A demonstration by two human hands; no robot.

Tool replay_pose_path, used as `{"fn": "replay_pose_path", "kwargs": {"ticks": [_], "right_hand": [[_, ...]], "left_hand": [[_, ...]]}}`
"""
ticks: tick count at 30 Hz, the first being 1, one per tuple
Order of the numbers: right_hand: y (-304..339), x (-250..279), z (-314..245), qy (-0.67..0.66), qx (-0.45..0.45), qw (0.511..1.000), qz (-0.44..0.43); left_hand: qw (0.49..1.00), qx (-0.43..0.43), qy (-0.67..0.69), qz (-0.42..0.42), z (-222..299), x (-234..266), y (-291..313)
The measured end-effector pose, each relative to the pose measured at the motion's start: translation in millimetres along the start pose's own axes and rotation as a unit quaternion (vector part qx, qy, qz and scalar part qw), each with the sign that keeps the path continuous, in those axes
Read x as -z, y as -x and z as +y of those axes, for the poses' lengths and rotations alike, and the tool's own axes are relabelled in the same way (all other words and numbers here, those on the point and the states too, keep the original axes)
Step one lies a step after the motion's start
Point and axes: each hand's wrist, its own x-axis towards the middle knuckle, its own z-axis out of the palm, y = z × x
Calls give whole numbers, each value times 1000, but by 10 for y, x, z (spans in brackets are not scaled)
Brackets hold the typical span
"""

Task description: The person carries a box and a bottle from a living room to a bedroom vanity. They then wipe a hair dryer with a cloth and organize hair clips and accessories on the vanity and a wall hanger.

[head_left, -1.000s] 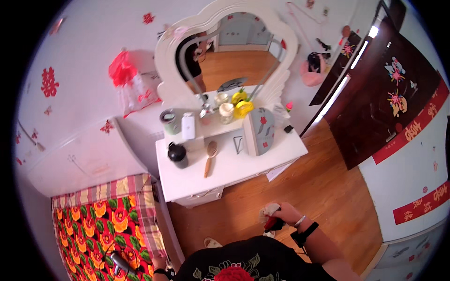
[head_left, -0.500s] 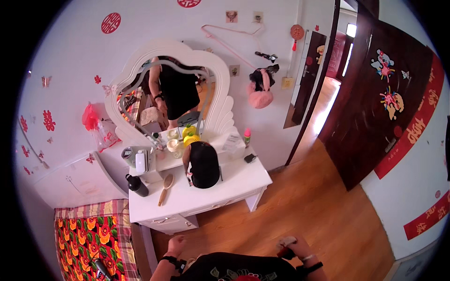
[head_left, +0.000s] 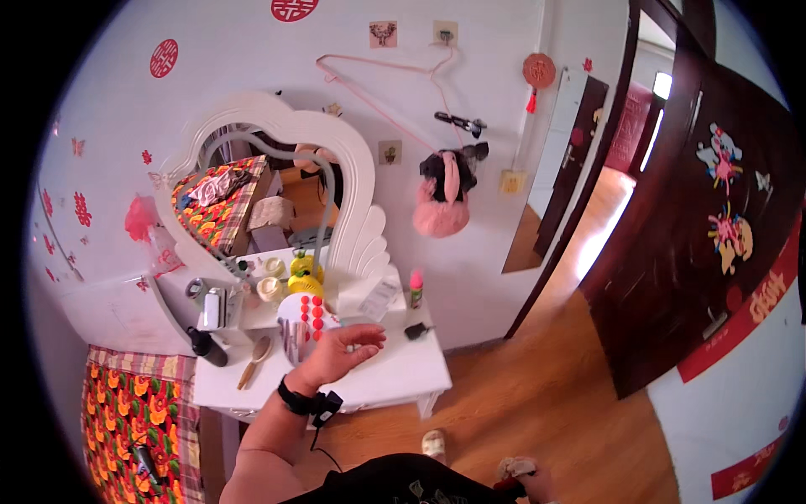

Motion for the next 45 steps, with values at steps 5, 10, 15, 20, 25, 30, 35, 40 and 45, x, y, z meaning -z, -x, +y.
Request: {"fn": "replay_pose_path", "kwargs": {"ticks": [5,10,15,20,25,30,35,40,45], "right_hand": [[-722,601,-397,-169,2,986,-3],[-1551,1012,-1740,-54,15,998,22],[-2323,1179,-2804,117,151,978,-86],[-3230,1060,-3557,-21,305,945,-115],[-4022,503,-4363,-129,410,860,-275],[-4429,-37,-4613,-50,512,792,-330],[-4583,-124,-4410,-41,431,772,-466],[-4882,51,-4723,-75,481,814,-317],[-5349,78,-4839,-37,481,861,-164]], "left_hand": [[982,-184,44,8,606,201,-920],[971,-202,124,-25,942,348,-1616],[979,-198,47,-36,1415,555,-1848],[990,-125,55,31,1762,414,-2044],[994,-98,21,-36,1524,-2,-2664],[954,-160,-216,134,1025,-844,-3166],[964,-48,142,220,581,-1072,-3034],[930,-69,221,286,412,-861,-2508],[860,-82,301,404,547,-781,-2022]]}}
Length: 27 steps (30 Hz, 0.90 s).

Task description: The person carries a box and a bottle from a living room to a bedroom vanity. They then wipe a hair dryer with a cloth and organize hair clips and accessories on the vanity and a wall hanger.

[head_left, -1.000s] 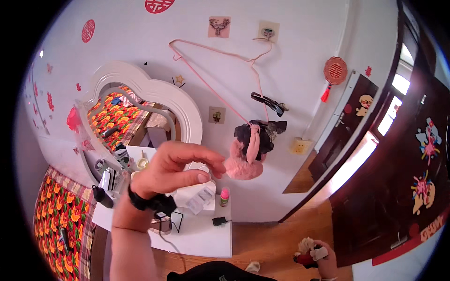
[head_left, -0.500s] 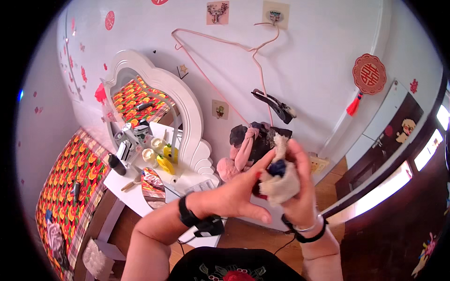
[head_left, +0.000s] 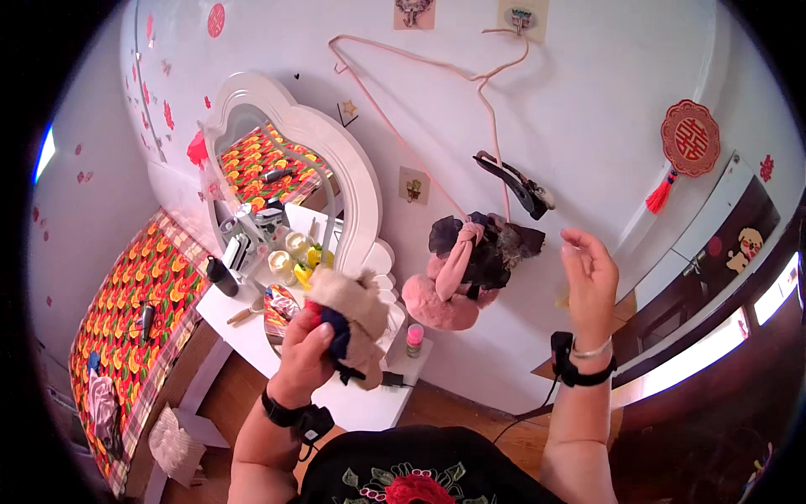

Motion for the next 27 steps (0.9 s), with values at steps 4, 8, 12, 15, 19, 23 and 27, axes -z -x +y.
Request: {"fn": "replay_pose_path", "kwargs": {"ticks": [4,8,12,15,19,23,27], "right_hand": [[-114,-52,219,13,-32,999,25],[-163,-288,149,-41,37,996,64],[-418,-393,169,76,16,997,13],[-488,-475,169,166,43,985,10],[-498,-550,144,189,35,980,43],[-504,-537,177,105,46,993,35],[-490,-521,144,67,5,997,46]], "left_hand": [[1000,-26,-9,8,104,274,215],[999,-5,-21,27,210,424,395],[998,-23,-51,38,237,533,482],[998,-32,-38,37,244,614,520],[996,-61,-41,55,214,723,565],[995,-60,-30,78,235,724,573],[994,-65,-27,87,201,742,581]]}}
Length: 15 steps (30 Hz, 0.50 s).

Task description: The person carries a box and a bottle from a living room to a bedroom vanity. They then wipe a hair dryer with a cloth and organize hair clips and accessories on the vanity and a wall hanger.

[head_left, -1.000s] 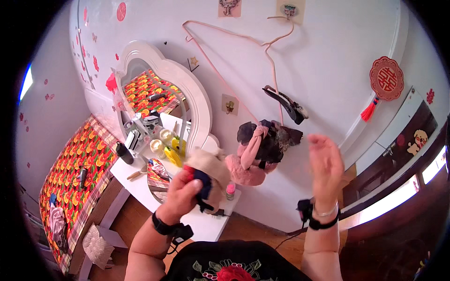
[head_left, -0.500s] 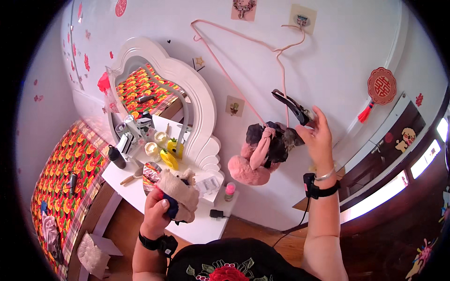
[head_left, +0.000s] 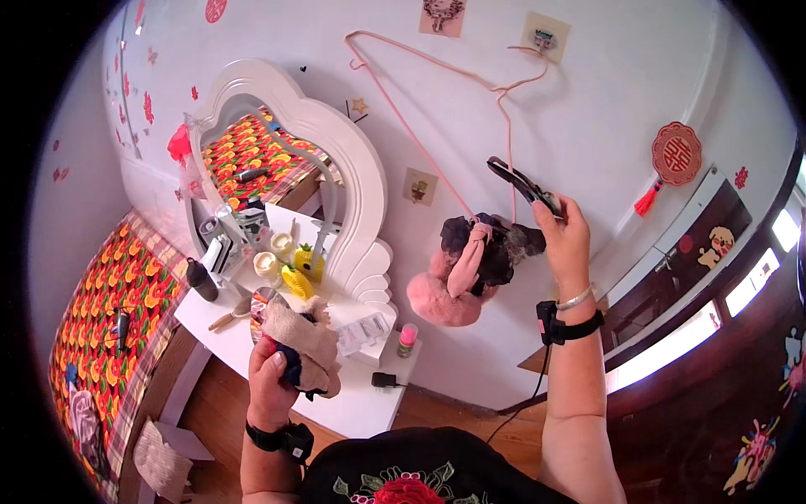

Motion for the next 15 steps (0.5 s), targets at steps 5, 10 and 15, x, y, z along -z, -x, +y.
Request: {"fn": "replay_pose_path", "kwargs": {"ticks": [5,10,15], "right_hand": [[-44,47,25,42,-26,998,-23],[-95,62,68,111,-3,994,12],[-131,42,58,93,35,991,84]], "left_hand": [[1000,2,-3,-10,0,-52,-8],[1000,-9,2,-13,7,-58,-8],[1000,-7,3,1,6,-53,17]]}}
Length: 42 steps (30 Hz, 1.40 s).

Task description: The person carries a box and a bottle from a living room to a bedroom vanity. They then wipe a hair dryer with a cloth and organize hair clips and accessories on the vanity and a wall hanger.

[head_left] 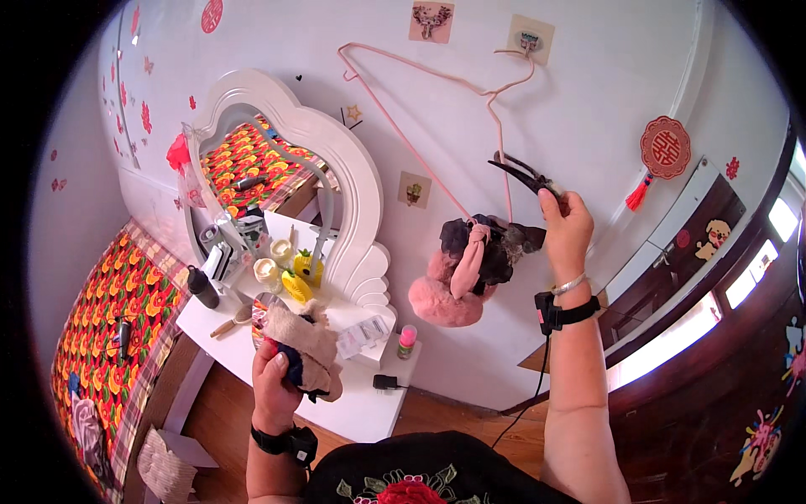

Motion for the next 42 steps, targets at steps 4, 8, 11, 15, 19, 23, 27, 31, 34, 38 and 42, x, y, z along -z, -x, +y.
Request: {"fn": "replay_pose_path", "kwargs": {"ticks": [4,8,11,15,19,23,27,31,34,38,42], "right_hand": [[22,73,-136,29,48,997,49],[93,324,-116,22,86,991,102],[236,395,-130,-41,88,990,103],[318,388,-213,-31,110,991,72],[288,360,-252,14,90,995,44],[252,343,-207,55,90,994,27],[202,225,-161,38,86,995,14],[126,100,-133,44,68,997,-9],[93,31,-114,48,101,993,-24],[66,-68,-213,33,101,994,-9],[49,-88,-183,41,106,993,-12]], "left_hand": [[999,-10,-30,31,-21,-3,0],[1000,-3,-17,25,-23,11,-6],[999,-5,-12,43,-48,-28,-41],[999,16,-11,26,-109,-14,-82],[1000,28,-1,-4,-195,3,-146],[999,31,-9,-11,-212,41,-173],[1000,27,-7,9,-186,97,-169],[1000,15,0,19,-159,92,-175],[1000,16,3,14,-132,27,-181],[1000,5,1,22,-102,112,-147],[999,5,15,28,-83,114,-142]]}}
